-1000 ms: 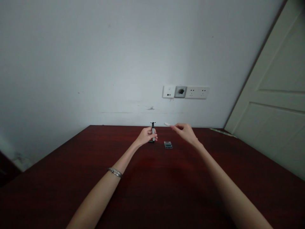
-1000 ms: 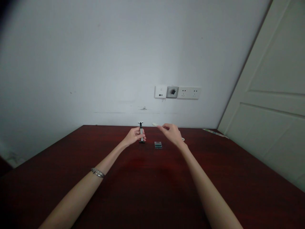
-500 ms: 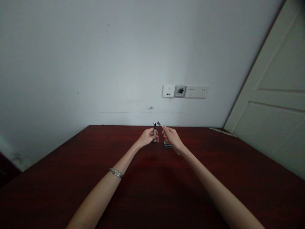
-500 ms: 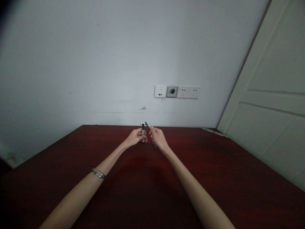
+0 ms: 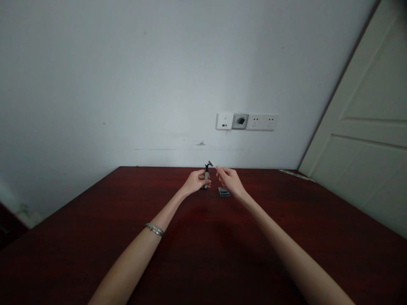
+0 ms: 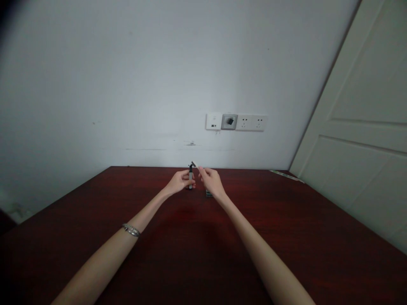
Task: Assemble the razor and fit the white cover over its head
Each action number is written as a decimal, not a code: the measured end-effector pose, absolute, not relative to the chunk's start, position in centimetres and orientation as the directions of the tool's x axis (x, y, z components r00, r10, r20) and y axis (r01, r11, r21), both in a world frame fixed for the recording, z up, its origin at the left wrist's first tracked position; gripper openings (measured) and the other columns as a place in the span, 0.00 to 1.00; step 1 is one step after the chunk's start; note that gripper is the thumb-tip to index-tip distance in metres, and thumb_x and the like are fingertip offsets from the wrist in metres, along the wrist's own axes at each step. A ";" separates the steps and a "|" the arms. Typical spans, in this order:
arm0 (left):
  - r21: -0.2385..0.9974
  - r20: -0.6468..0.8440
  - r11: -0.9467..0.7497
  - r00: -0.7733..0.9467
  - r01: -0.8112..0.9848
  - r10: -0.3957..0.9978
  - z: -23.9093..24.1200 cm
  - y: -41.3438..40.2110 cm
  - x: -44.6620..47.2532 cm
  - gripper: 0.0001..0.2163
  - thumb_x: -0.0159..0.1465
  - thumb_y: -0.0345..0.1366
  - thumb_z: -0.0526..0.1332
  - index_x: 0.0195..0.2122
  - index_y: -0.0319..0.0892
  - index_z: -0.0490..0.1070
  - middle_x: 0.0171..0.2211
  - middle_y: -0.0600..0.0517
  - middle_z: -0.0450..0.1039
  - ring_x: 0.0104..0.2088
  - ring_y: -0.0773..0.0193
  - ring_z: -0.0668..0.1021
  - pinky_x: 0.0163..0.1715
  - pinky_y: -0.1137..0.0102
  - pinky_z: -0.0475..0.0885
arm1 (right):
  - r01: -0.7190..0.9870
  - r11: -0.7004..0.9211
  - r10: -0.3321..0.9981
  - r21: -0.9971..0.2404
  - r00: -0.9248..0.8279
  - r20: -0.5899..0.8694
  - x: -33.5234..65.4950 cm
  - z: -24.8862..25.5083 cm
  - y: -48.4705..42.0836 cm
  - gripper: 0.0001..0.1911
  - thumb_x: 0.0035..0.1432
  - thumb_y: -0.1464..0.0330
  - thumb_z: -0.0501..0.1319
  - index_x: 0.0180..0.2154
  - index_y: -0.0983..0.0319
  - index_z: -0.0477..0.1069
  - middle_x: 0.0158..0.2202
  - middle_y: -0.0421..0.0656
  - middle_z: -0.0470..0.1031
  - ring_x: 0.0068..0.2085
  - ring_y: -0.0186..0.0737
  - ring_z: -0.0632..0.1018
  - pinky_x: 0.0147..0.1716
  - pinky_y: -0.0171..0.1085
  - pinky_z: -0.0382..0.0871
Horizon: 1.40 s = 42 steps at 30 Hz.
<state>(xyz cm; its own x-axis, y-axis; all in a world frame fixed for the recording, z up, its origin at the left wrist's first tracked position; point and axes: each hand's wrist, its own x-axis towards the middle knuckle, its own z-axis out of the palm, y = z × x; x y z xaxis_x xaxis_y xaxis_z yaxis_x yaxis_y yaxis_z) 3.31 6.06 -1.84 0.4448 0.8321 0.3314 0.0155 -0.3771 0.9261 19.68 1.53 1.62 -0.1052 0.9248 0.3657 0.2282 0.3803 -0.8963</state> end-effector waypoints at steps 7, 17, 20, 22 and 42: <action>0.933 0.317 -0.361 0.444 0.015 0.838 -2.3 6.5 3.1 0.10 0.52 0.33 0.64 0.31 0.36 0.64 0.23 0.51 0.72 0.24 0.66 0.77 0.26 0.72 0.71 | 0.226 0.412 0.903 -0.883 0.032 0.429 19.9 1.2 2.0 0.25 0.51 0.46 0.52 0.22 0.63 0.64 0.14 0.36 0.59 0.15 0.28 0.59 0.13 0.30 0.51; 0.942 0.294 -0.335 0.453 0.010 0.841 -1.8 6.1 3.0 0.11 0.52 0.33 0.64 0.32 0.36 0.64 0.23 0.51 0.72 0.24 0.65 0.77 0.27 0.70 0.73 | 0.406 0.424 0.879 -0.809 0.029 0.476 21.5 0.7 2.9 0.25 0.53 0.48 0.51 0.21 0.63 0.66 0.16 0.38 0.62 0.17 0.30 0.62 0.18 0.31 0.54; 0.944 0.291 -0.330 0.451 0.009 0.844 -1.8 6.0 3.0 0.11 0.52 0.33 0.64 0.32 0.36 0.64 0.23 0.51 0.72 0.24 0.65 0.77 0.27 0.70 0.73 | 0.339 0.456 0.875 -0.823 -0.003 0.483 21.2 1.0 2.5 0.25 0.54 0.48 0.51 0.23 0.63 0.66 0.16 0.37 0.61 0.17 0.29 0.60 0.18 0.31 0.54; 0.944 0.290 -0.331 0.450 0.012 0.845 -1.8 6.0 3.1 0.11 0.52 0.33 0.64 0.32 0.36 0.64 0.24 0.50 0.72 0.24 0.65 0.77 0.27 0.70 0.73 | 0.323 0.462 0.877 -0.826 -0.026 0.480 21.0 1.1 2.5 0.25 0.54 0.49 0.51 0.23 0.63 0.65 0.16 0.36 0.60 0.17 0.29 0.60 0.18 0.31 0.53; 0.913 0.326 -0.402 0.466 0.072 0.823 -1.9 6.0 3.0 0.08 0.52 0.33 0.63 0.30 0.36 0.64 0.22 0.52 0.71 0.24 0.66 0.76 0.25 0.73 0.70 | 0.574 0.491 0.822 -0.655 -0.054 0.568 20.6 2.9 0.9 0.24 0.56 0.53 0.52 0.22 0.65 0.70 0.18 0.39 0.66 0.22 0.32 0.64 0.23 0.32 0.54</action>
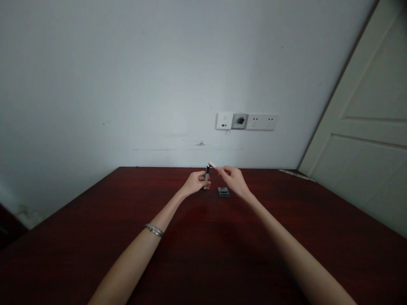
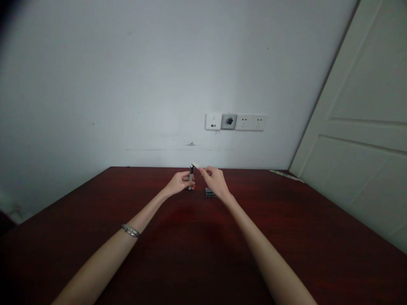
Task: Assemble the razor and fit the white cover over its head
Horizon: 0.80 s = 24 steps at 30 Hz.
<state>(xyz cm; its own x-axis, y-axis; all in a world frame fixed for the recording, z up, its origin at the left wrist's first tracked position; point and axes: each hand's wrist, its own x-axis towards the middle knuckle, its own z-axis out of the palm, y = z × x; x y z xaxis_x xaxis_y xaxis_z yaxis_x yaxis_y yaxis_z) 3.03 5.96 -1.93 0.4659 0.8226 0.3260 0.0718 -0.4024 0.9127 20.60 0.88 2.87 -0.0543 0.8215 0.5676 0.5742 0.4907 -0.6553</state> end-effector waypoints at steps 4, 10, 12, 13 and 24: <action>0.915 0.320 -0.396 0.468 0.072 0.824 -2.0 5.9 3.1 0.08 0.52 0.32 0.63 0.30 0.36 0.64 0.22 0.52 0.71 0.24 0.66 0.76 0.25 0.73 0.70 | 0.576 0.498 0.819 -0.649 -0.068 0.569 20.4 3.1 0.6 0.23 0.57 0.54 0.51 0.23 0.65 0.71 0.18 0.39 0.65 0.22 0.32 0.64 0.23 0.32 0.54; 0.914 0.324 -0.398 0.456 0.075 0.829 -2.0 5.9 3.0 0.09 0.52 0.33 0.63 0.30 0.37 0.64 0.22 0.52 0.71 0.24 0.66 0.76 0.25 0.72 0.70 | 0.604 0.498 0.810 -0.622 -0.069 0.582 20.5 2.7 1.0 0.23 0.56 0.54 0.52 0.22 0.65 0.70 0.17 0.38 0.63 0.22 0.32 0.62 0.23 0.32 0.52; 0.916 0.321 -0.395 0.459 0.071 0.829 -1.9 5.8 2.9 0.08 0.52 0.32 0.63 0.30 0.37 0.64 0.22 0.52 0.71 0.24 0.66 0.76 0.25 0.72 0.70 | 0.619 0.480 0.804 -0.622 -0.027 0.594 21.0 2.6 1.5 0.23 0.56 0.54 0.51 0.22 0.65 0.70 0.17 0.39 0.64 0.22 0.32 0.62 0.23 0.32 0.53; 0.917 0.320 -0.393 0.457 0.071 0.830 -1.9 5.8 2.9 0.08 0.52 0.32 0.63 0.29 0.36 0.64 0.22 0.52 0.71 0.24 0.66 0.76 0.25 0.72 0.70 | 0.625 0.471 0.802 -0.622 -0.009 0.597 21.3 2.7 1.6 0.23 0.56 0.54 0.51 0.22 0.65 0.69 0.17 0.39 0.65 0.22 0.32 0.63 0.23 0.32 0.53; 0.908 0.367 -0.417 0.385 0.052 0.847 -2.4 6.4 3.2 0.09 0.50 0.32 0.64 0.33 0.35 0.69 0.25 0.52 0.72 0.25 0.67 0.75 0.26 0.73 0.70 | 0.615 0.687 0.698 -0.387 -0.409 0.588 19.6 3.5 -0.8 0.10 0.58 0.66 0.51 0.32 0.62 0.69 0.23 0.41 0.70 0.21 0.32 0.65 0.23 0.31 0.53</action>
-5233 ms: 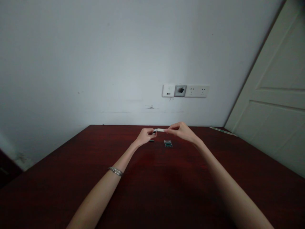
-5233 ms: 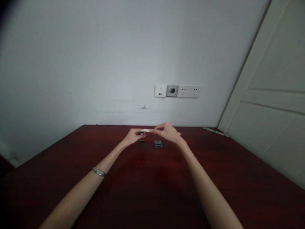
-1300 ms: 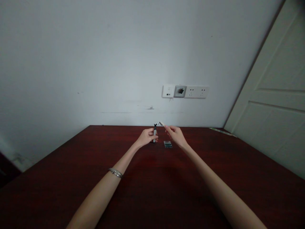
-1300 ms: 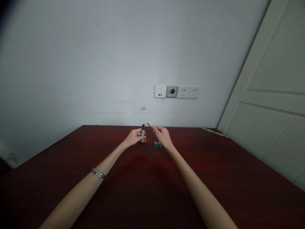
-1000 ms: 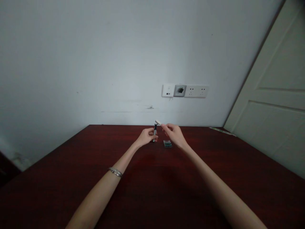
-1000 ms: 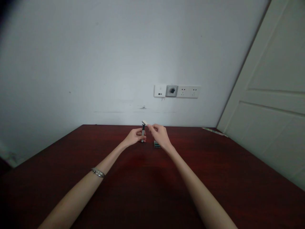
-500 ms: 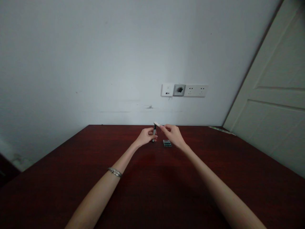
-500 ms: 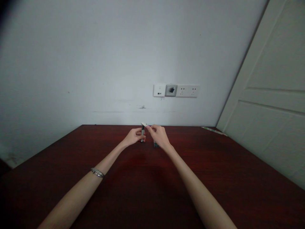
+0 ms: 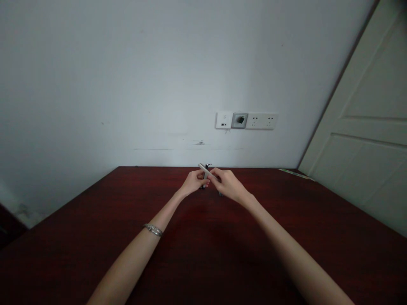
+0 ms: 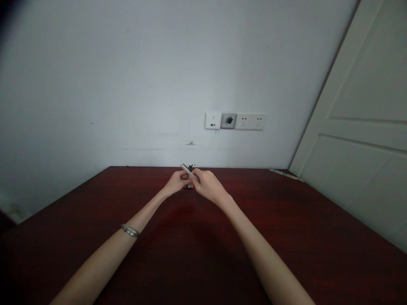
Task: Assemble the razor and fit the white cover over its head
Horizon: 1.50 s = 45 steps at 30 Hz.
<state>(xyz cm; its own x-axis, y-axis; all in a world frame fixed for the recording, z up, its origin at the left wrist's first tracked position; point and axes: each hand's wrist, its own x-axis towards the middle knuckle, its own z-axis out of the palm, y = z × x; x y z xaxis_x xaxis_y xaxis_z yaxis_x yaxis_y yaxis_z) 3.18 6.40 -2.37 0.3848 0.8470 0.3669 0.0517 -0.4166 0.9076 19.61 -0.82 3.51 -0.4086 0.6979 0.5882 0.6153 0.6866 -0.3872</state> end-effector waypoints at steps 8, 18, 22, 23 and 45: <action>0.870 0.434 -0.484 0.313 0.098 0.844 -2.3 6.5 2.9 0.11 0.50 0.35 0.65 0.33 0.36 0.69 0.25 0.52 0.72 0.25 0.66 0.75 0.25 0.74 0.69 | 0.712 0.615 0.723 -0.338 -0.339 0.602 20.4 3.5 -0.5 0.10 0.56 0.67 0.53 0.29 0.62 0.71 0.20 0.41 0.70 0.18 0.31 0.63 0.22 0.32 0.50; 0.839 0.467 -0.522 0.292 0.152 0.835 -2.1 6.4 2.8 0.10 0.51 0.35 0.64 0.32 0.36 0.69 0.24 0.53 0.71 0.25 0.66 0.74 0.26 0.74 0.68 | 0.659 0.640 0.721 -0.396 -0.337 0.605 20.0 3.6 -0.8 0.12 0.57 0.65 0.52 0.30 0.62 0.71 0.20 0.41 0.70 0.19 0.32 0.64 0.22 0.32 0.52; 0.816 0.494 -0.555 0.303 0.160 0.815 -1.9 6.5 2.6 0.08 0.52 0.35 0.63 0.31 0.36 0.69 0.27 0.52 0.72 0.29 0.66 0.75 0.32 0.72 0.70 | 0.580 0.626 0.747 -0.521 -0.257 0.613 21.9 3.7 0.6 0.15 0.57 0.60 0.52 0.30 0.62 0.71 0.19 0.40 0.69 0.21 0.32 0.65 0.24 0.32 0.55; 0.805 0.508 -0.569 0.301 0.169 0.807 -1.9 6.6 2.5 0.08 0.52 0.34 0.63 0.30 0.36 0.70 0.27 0.52 0.72 0.30 0.66 0.74 0.34 0.72 0.69 | 0.547 0.619 0.756 -0.563 -0.223 0.615 22.4 3.8 1.0 0.15 0.57 0.59 0.52 0.30 0.63 0.71 0.20 0.39 0.70 0.21 0.32 0.65 0.24 0.32 0.56; 0.658 0.592 -0.680 0.338 0.322 0.732 -1.3 5.3 2.6 0.10 0.55 0.28 0.57 0.36 0.39 0.76 0.36 0.50 0.77 0.37 0.62 0.77 0.40 0.71 0.69 | 0.601 0.525 0.851 -0.603 -0.388 0.354 22.9 5.9 -0.7 0.21 0.50 0.53 0.58 0.20 0.63 0.75 0.16 0.42 0.71 0.17 0.30 0.64 0.18 0.33 0.51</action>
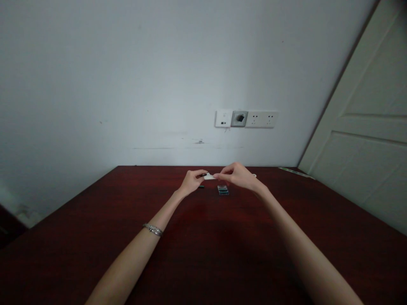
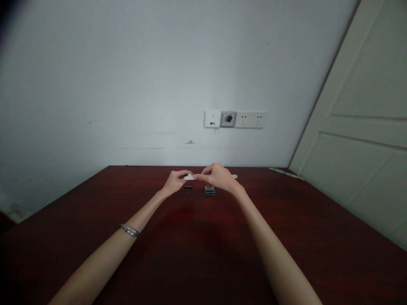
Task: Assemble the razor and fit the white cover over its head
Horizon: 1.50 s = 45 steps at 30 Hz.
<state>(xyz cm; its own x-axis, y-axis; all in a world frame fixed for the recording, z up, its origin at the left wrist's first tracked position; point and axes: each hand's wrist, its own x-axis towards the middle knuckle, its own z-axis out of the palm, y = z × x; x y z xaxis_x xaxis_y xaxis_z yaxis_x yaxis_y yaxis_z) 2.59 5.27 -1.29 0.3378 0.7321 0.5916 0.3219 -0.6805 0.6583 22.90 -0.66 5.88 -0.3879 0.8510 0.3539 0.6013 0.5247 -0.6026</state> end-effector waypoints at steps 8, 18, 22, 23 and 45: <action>0.643 0.620 -0.697 0.318 0.319 0.717 -1.5 5.4 2.4 0.08 0.56 0.29 0.59 0.35 0.39 0.76 0.36 0.49 0.77 0.37 0.61 0.78 0.40 0.71 0.70 | 0.636 0.495 0.869 -0.592 -0.385 0.312 24.9 6.4 0.0 0.23 0.48 0.51 0.58 0.21 0.64 0.76 0.15 0.41 0.69 0.17 0.30 0.62 0.17 0.32 0.50; 0.611 0.617 -0.686 0.304 0.395 0.725 -1.5 5.3 2.8 0.10 0.55 0.27 0.59 0.36 0.39 0.76 0.37 0.49 0.77 0.37 0.62 0.78 0.40 0.71 0.71 | 0.640 0.511 0.859 -0.574 -0.399 0.319 23.7 6.7 -0.9 0.26 0.48 0.48 0.57 0.22 0.65 0.75 0.17 0.41 0.69 0.20 0.31 0.64 0.20 0.33 0.52; 0.596 0.636 -0.704 0.309 0.386 0.707 -1.4 5.3 2.6 0.10 0.55 0.27 0.59 0.36 0.38 0.76 0.37 0.48 0.77 0.37 0.61 0.78 0.41 0.70 0.71 | 0.640 0.526 0.850 -0.560 -0.416 0.323 24.2 6.5 -0.5 0.26 0.49 0.48 0.57 0.23 0.65 0.75 0.17 0.41 0.69 0.20 0.31 0.63 0.20 0.33 0.52; 0.592 0.640 -0.708 0.310 0.385 0.703 -1.4 5.4 2.5 0.09 0.55 0.27 0.60 0.36 0.38 0.76 0.37 0.48 0.77 0.37 0.61 0.78 0.41 0.70 0.71 | 0.647 0.521 0.853 -0.557 -0.406 0.327 24.6 6.5 -0.2 0.26 0.49 0.49 0.57 0.23 0.65 0.75 0.17 0.41 0.68 0.20 0.30 0.63 0.20 0.33 0.51; 0.576 0.646 -0.716 0.317 0.394 0.694 -1.1 5.0 2.0 0.09 0.55 0.27 0.59 0.36 0.39 0.76 0.36 0.50 0.78 0.37 0.63 0.78 0.40 0.72 0.71 | 0.623 0.548 0.836 -0.559 -0.435 0.334 23.9 7.0 -1.0 0.24 0.50 0.50 0.57 0.24 0.65 0.75 0.18 0.42 0.70 0.20 0.31 0.64 0.20 0.32 0.52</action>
<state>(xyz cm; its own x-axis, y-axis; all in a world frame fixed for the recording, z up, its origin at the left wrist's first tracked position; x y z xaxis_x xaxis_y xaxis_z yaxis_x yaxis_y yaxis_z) 2.00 5.05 -1.11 0.3170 0.6942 0.6462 0.3936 -0.7162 0.5763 23.93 -0.98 6.99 -0.4355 0.8360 0.3338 0.6229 0.5475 -0.5587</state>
